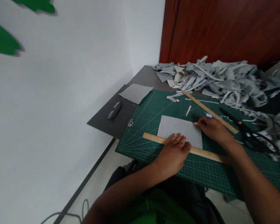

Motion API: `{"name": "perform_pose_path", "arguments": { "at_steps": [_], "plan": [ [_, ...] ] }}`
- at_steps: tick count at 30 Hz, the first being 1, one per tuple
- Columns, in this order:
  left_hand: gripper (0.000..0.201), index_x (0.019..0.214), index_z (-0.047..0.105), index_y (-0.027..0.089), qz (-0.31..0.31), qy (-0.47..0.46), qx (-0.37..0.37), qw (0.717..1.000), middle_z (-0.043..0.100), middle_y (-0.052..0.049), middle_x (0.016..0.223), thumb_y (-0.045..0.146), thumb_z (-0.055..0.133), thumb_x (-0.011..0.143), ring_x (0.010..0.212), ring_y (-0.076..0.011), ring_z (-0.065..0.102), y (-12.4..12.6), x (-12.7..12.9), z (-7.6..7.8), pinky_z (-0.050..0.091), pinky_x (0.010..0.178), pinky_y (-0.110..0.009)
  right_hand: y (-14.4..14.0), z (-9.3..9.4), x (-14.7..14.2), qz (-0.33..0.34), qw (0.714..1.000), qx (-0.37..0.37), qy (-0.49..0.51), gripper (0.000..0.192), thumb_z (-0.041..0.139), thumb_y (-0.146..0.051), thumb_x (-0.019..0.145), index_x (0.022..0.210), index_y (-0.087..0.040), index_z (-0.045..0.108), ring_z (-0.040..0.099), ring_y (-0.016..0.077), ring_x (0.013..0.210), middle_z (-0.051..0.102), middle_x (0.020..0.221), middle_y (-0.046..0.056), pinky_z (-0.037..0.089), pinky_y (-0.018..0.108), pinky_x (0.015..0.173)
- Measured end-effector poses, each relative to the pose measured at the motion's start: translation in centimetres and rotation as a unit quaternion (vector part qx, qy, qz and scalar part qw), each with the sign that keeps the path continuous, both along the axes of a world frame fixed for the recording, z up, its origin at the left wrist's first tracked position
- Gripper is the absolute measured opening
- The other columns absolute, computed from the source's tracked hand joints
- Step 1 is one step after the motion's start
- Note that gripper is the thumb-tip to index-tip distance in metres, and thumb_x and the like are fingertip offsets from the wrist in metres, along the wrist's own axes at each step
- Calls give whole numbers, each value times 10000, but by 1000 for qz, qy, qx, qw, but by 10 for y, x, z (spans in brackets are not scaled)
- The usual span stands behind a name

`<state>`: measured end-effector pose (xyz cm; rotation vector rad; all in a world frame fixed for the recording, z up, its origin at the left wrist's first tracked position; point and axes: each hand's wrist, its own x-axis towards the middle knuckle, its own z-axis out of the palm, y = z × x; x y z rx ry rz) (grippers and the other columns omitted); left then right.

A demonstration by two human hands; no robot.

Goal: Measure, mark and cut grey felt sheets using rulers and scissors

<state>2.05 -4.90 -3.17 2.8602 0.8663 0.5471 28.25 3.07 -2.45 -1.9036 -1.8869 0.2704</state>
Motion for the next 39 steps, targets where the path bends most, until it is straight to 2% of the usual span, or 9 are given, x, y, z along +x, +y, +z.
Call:
{"name": "perform_pose_path", "arguments": {
  "at_steps": [4,10,17,23,39],
  "plan": [
    [424,1364,537,85,6,-2,0,1000,544,-190,1497,155,561,947,1463,-312,466,-1,0,2,316,1273,-474,0,0,1,1,1000,-6,0,264,592,-463,860,688,-267,553,576,219,574,609,600,12,393,341,568],
    [426,1362,538,92,13,-3,-7,1000,545,-212,1484,150,559,940,1461,-322,456,-2,1,2,366,1239,-516,0,-1,2,8,1000,-5,-8,254,587,-454,865,695,-268,555,584,224,577,618,609,16,400,346,577],
    [402,1329,559,82,18,-2,7,1000,568,-193,1448,148,570,933,1430,-322,497,-1,3,3,353,1251,-468,-1,-2,3,14,1000,-5,-12,248,576,-450,876,714,-261,572,584,220,591,625,627,17,391,341,579],
    [388,1331,561,88,18,-7,-2,1000,568,-209,1442,145,552,947,1429,-319,491,0,3,1,392,1224,-505,-1,-2,2,9,1000,-9,-15,258,579,-458,882,718,-259,581,573,213,565,618,603,12,384,340,561],
    [384,1296,575,74,23,-10,4,1000,574,-203,1435,124,563,916,1420,-325,509,-1,3,3,344,1263,-460,-1,2,-2,-3,1000,-24,-2,261,583,-481,867,724,-263,586,587,226,599,617,617,17,387,345,583]
  ]
}}
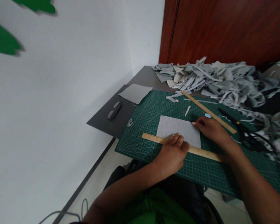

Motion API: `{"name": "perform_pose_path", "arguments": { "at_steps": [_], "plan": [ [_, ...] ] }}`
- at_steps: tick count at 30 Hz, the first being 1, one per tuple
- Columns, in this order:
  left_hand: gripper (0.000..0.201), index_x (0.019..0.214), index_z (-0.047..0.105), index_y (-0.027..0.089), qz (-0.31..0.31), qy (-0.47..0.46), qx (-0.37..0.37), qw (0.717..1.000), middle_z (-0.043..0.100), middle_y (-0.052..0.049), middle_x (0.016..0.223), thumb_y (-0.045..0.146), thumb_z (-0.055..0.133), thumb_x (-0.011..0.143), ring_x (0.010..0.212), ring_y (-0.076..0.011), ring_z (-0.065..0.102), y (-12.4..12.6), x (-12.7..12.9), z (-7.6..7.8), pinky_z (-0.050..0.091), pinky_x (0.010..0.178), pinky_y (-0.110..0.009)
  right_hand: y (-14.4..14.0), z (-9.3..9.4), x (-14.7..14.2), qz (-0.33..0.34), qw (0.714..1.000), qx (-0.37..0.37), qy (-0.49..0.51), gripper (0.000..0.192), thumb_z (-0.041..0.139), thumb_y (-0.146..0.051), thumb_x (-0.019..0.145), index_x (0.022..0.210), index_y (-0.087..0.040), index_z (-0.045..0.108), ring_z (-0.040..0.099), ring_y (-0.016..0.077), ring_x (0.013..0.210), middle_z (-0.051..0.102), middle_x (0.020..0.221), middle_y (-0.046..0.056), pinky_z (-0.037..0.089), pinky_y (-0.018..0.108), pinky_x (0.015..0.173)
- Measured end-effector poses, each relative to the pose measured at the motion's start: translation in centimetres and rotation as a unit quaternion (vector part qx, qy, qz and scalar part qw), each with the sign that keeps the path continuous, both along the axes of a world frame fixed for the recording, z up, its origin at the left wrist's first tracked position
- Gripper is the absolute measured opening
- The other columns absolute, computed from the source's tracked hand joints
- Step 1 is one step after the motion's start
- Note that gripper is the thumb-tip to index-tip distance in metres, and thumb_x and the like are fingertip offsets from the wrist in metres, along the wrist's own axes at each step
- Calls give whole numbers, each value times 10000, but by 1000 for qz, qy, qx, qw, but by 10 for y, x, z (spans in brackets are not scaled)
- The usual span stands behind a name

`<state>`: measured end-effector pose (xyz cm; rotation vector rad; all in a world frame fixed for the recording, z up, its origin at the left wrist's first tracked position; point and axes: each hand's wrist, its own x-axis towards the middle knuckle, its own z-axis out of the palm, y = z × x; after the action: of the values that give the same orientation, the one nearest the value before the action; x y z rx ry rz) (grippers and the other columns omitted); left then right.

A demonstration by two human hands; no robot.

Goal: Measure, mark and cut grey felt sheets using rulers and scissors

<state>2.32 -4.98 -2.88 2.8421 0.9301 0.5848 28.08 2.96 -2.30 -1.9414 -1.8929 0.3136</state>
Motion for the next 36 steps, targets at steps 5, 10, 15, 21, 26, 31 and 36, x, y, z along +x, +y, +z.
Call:
{"name": "perform_pose_path", "arguments": {
  "at_steps": [5,10,15,21,26,31,36],
  "plan": [
    [378,1284,581,78,-3,3,-6,1000,580,-201,1424,120,567,908,1421,-326,509,1,0,1,346,1263,-465,0,3,-1,-16,1000,-3,-8,251,608,-453,848,688,-263,572,582,221,575,615,596,14,384,345,574],
    [372,1279,582,76,-5,8,-12,1000,583,-206,1417,129,573,911,1414,-325,514,2,0,1,346,1262,-464,0,3,-1,-13,1000,1,0,256,612,-470,842,694,-263,584,579,220,574,626,605,18,387,344,569],
    [355,1281,582,102,-5,1,-13,1000,581,-179,1418,133,559,928,1416,-315,504,2,0,3,351,1259,-472,-5,11,-5,-13,1000,7,22,248,626,-487,829,748,-256,589,598,231,602,642,646,31,407,350,586],
    [314,1249,595,118,0,-14,-22,1000,573,-171,1415,136,565,936,1397,-314,499,0,-1,6,397,1224,-467,-20,29,-29,127,987,-48,87,309,609,-537,889,781,-247,593,530,191,589,579,649,-3,386,316,553],
    [325,1292,552,74,14,-26,-17,999,575,-171,1402,131,517,973,1405,-294,492,-1,0,4,359,1254,-441,-31,34,-39,252,933,-202,159,313,626,-529,893,820,-226,649,557,195,709,602,743,-2,444,309,639],
    [289,1267,523,78,15,-45,-38,998,593,-170,1356,114,488,982,1398,-285,512,-1,1,3,391,1235,-427,-36,44,-31,255,928,-240,127,332,794,-479,736,899,-222,663,593,245,875,646,893,27,473,345,777],
    [325,1302,493,64,12,-61,-46,997,598,-167,1335,98,492,980,1381,-275,518,-1,2,2,381,1240,-421,-39,41,-34,271,931,-235,71,314,835,-396,672,884,-229,674,583,279,970,640,959,38,443,380,855]
  ]
}}
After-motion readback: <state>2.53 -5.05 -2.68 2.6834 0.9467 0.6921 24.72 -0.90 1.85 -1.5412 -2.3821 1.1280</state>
